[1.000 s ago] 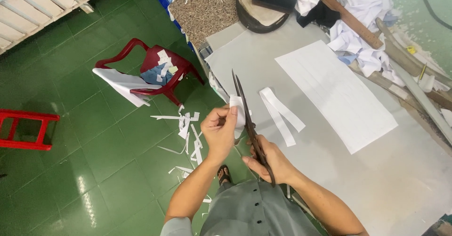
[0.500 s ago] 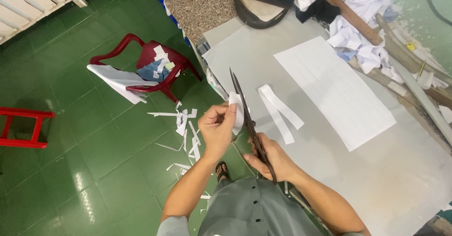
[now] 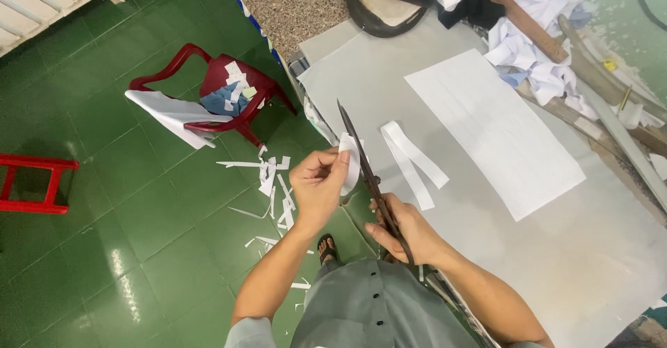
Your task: The person uses large shears to cut a white fabric strip into smaller pieces. They hold the fabric in one hand and cut it repeatedly, letting the cut pieces fall onto the table and floor.
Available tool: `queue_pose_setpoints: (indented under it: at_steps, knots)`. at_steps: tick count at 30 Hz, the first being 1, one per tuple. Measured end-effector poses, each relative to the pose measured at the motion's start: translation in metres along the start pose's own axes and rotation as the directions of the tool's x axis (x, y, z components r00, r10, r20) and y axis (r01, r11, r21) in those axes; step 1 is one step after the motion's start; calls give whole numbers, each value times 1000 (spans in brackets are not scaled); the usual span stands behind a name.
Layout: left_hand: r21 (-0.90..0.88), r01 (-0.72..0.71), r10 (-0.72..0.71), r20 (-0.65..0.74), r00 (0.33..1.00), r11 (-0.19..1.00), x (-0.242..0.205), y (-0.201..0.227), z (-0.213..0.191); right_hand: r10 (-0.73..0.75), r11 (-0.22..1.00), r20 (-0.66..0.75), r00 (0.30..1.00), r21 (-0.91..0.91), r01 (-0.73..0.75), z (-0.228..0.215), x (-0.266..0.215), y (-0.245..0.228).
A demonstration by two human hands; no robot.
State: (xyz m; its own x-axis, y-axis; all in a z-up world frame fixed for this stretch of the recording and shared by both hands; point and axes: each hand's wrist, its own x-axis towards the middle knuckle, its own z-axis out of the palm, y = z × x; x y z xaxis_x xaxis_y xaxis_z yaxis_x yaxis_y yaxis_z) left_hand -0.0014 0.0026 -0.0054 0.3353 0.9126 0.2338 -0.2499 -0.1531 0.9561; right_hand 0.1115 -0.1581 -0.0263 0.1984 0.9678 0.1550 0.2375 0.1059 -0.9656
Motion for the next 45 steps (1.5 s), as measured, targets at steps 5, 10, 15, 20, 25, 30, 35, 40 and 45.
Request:
queue_pose_setpoints:
  at_steps: [5, 10, 15, 20, 25, 30, 35, 40, 45]
  knots:
    - [2, 8, -8, 26, 1000, 1000, 2, 4, 0, 7, 999, 6, 1000, 41, -7, -2, 0, 1]
    - [9, 9, -9, 49, 999, 1000, 4, 14, 0, 3, 997, 23, 1000, 78, -5, -6, 2, -10]
    - [21, 42, -44, 87, 995, 999, 7, 22, -1, 7, 1000, 30, 1000, 28, -7, -8, -1, -8]
    - [36, 41, -45, 116, 992, 999, 8, 13, -6, 12, 999, 33, 999, 31, -13, -10, -3, -7]
    - [24, 44, -47, 135, 990, 999, 10, 14, -8, 1, 1000, 39, 999, 25, -2, -12, -3, -12]
    - [33, 57, -62, 177, 982, 998, 14, 24, -8, 14, 1000, 48, 999, 26, -15, -14, -5, -12]
    - [57, 37, -49, 209, 977, 998, 18, 21, -9, 25, 1000, 51, 998, 14, -25, -17, -5, -19]
    - [76, -11, -8, 255, 967, 997, 24, 34, -8, 32, 999, 51, 998, 0, -32, -17, -7, -25]
    - [73, -16, -5, 289, 957, 997, 27, 29, -7, 25, 1000, 60, 998, -1, -25, -19, -8, -22]
